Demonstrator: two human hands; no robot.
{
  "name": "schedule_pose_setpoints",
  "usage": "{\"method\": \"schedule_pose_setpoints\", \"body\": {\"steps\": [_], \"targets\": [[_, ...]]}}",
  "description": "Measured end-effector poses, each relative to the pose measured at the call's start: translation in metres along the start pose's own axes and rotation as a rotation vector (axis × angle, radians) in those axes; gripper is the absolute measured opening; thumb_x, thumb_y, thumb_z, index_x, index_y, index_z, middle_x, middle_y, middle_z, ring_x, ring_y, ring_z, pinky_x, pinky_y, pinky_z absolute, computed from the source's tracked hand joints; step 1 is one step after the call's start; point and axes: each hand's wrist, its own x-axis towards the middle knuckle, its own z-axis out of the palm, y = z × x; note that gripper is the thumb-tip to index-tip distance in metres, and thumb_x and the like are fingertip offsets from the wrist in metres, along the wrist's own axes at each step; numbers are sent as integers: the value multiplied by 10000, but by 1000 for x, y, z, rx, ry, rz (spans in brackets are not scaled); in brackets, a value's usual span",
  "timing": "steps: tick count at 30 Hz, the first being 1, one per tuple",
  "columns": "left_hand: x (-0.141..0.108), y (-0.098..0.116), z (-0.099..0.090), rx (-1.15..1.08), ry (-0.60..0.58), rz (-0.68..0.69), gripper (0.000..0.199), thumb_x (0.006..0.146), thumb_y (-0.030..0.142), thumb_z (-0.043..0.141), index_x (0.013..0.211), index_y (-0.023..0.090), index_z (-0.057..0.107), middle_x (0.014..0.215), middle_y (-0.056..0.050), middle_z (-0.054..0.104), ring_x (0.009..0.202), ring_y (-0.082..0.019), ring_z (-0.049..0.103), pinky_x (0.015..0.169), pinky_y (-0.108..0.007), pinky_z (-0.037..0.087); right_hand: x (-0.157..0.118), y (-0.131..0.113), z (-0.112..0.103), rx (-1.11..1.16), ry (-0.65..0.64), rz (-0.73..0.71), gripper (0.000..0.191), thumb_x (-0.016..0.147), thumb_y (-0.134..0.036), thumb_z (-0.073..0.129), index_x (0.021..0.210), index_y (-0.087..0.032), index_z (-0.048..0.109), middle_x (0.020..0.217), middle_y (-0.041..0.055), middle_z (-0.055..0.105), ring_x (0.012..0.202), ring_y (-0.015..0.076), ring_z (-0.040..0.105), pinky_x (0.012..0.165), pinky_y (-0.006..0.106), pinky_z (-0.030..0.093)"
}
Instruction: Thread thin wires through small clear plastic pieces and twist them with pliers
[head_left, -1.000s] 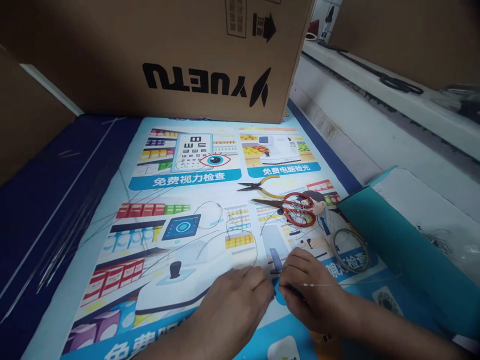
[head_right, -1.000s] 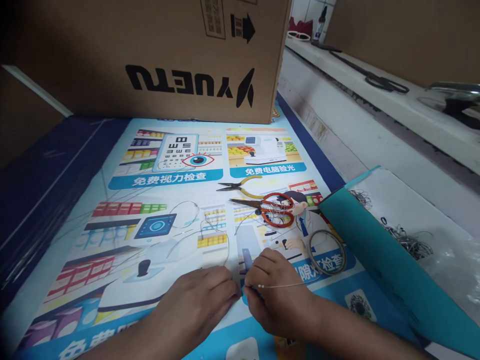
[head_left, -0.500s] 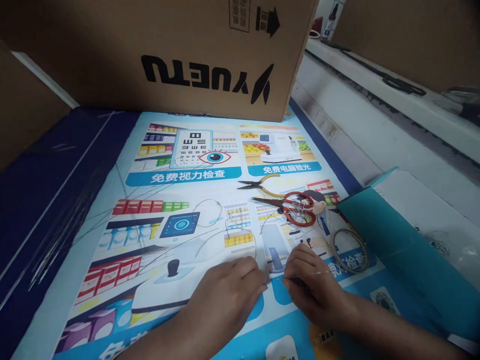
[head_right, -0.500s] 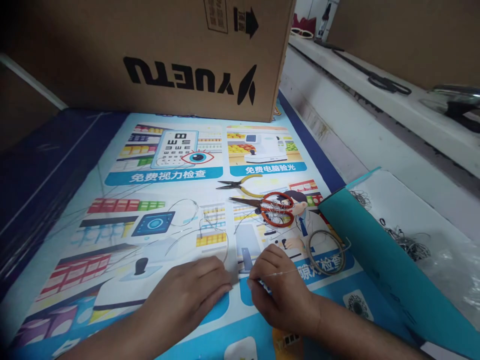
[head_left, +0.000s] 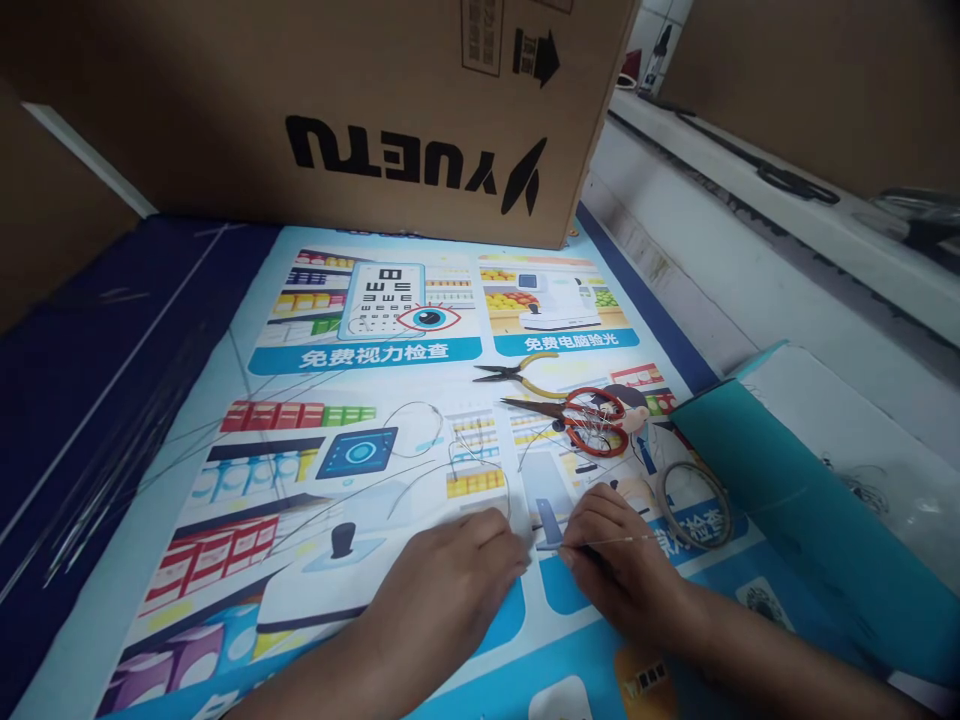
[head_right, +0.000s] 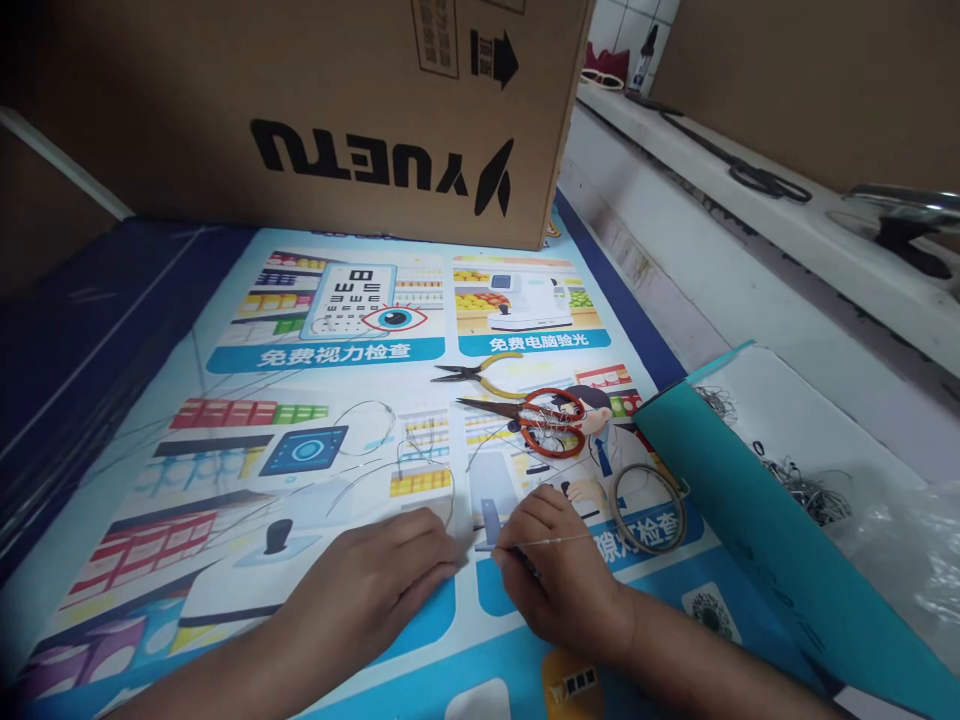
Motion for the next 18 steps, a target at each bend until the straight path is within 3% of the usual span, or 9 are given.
{"method": "schedule_pose_setpoints", "body": {"steps": [18], "targets": [[0,0,0,0,-16,6,234,903,241,362,859,228,591,829,-19,598,755,-191,576,651,-328,468,-2,3,3,-29,3,7,81,838,-143,466,774,-186,490,760,43,528,759,190,442,676,356,362]]}}
